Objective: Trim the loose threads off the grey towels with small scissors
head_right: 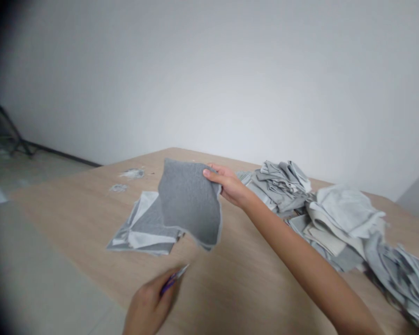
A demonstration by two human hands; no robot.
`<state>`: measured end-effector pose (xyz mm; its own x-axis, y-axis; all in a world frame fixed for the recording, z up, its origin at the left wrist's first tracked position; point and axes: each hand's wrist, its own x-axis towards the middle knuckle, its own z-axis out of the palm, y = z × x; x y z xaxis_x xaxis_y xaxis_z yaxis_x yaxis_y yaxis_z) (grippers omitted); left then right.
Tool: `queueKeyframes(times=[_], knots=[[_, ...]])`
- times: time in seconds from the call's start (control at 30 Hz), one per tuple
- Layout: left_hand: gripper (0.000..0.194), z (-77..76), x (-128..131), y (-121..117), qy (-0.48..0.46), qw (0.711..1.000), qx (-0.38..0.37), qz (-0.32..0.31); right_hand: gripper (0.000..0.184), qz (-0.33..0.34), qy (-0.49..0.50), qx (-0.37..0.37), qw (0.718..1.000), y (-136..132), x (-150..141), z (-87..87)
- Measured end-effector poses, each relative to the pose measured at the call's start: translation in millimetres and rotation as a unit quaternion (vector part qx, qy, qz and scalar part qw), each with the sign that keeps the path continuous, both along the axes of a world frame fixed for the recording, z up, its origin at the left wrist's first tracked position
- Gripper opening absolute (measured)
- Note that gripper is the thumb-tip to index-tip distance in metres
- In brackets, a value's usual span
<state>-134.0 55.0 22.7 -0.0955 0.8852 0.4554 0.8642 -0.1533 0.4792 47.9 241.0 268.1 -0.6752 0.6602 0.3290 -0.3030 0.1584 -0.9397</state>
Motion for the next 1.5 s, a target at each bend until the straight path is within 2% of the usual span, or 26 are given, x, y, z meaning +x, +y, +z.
queueKeyframes(times=[0.13, 0.2, 0.27, 0.37, 0.43, 0.53, 0.6, 0.67, 0.77, 1.0, 1.13, 1.23, 1.33, 1.4, 1.5], knots=[[0.038, -2.5, -4.1, 2.8, 0.002, 1.0, 0.004, 0.012, 0.037, -0.012, 0.011, -0.006, 1.0, -24.8, 50.8, 22.6], [0.04, -4.0, -5.9, 4.1, 0.003, 1.0, 0.002, 0.021, 0.036, -0.018, 0.004, -0.009, 1.0, -35.7, 76.4, 23.0], [0.041, -4.8, -7.1, 5.3, 0.005, 0.999, -0.003, 0.031, 0.037, -0.025, -0.019, -0.026, 0.999, -42.9, 102.1, 12.5], [0.041, -4.4, -7.4, 6.7, 0.012, 0.999, -0.015, 0.046, 0.039, -0.078, -0.136, -0.055, 0.986, -43.2, 140.2, -23.4], [0.041, -3.3, -6.9, 7.5, 0.019, 0.998, -0.025, 0.055, 0.037, -0.159, -0.268, -0.038, 0.95, -37.3, 164.2, -55.9], [0.043, -1.8, -6.4, 8.3, 0.032, 0.996, -0.044, 0.069, 0.027, -0.238, -0.332, -0.03, 0.912, -27.4, 196.3, -104.7], [0.045, -1.5, -6.4, 8.3, 0.042, 0.994, -0.059, 0.077, 0.023, -0.303, -0.342, -0.018, 0.889, -25.2, 214.4, -130.5], [0.046, -1.5, -6.3, 8.2, 0.05, 0.993, -0.074, 0.082, 0.027, -0.359, -0.342, 0.0, 0.868, -29.0, 229.9, -148.1], [0.046, -1.4, -5.8, 8.3, 0.06, 0.99, -0.094, 0.089, 0.031, -0.392, -0.331, 0.036, 0.857, -45.9, 248.1, -160.6], [0.047, 0.3, -7.2, 6.9, 0.097, 0.983, -0.112, 0.106, 0.026, -0.32, -0.328, 0.121, 0.881, -101.8, 265.7, -175.1], [0.044, 1.9, 0.4, 3.4, 0.09, 0.982, -0.108, 0.125, 0.028, -0.274, -0.33, 0.125, 0.895, -118.2, 269.8, -188.3], [0.039, 8.3, 18.9, -0.7, 0.0, 0.991, -0.069, 0.117, 0.033, -0.234, -0.319, 0.147, 0.907, -121.9, 274.2, -194.7], [0.039, 19.8, 45.6, -5.0, -0.104, 0.99, -0.048, 0.084, 0.042, -0.215, -0.322, 0.193, 0.901, -122.9, 279.2, -198.4], [0.045, 27.9, 65.1, -6.1, -0.152, 0.984, -0.071, 0.058, 0.047, -0.2, -0.333, 0.207, 0.898, -123.4, 282.6, -200.7], [0.054, 35.5, 94.5, -3.2, -0.175, 0.978, -0.112, -0.027, 0.048, -0.183, -0.339, 0.209, 0.899, -124.0, 287.3, -204.0]])
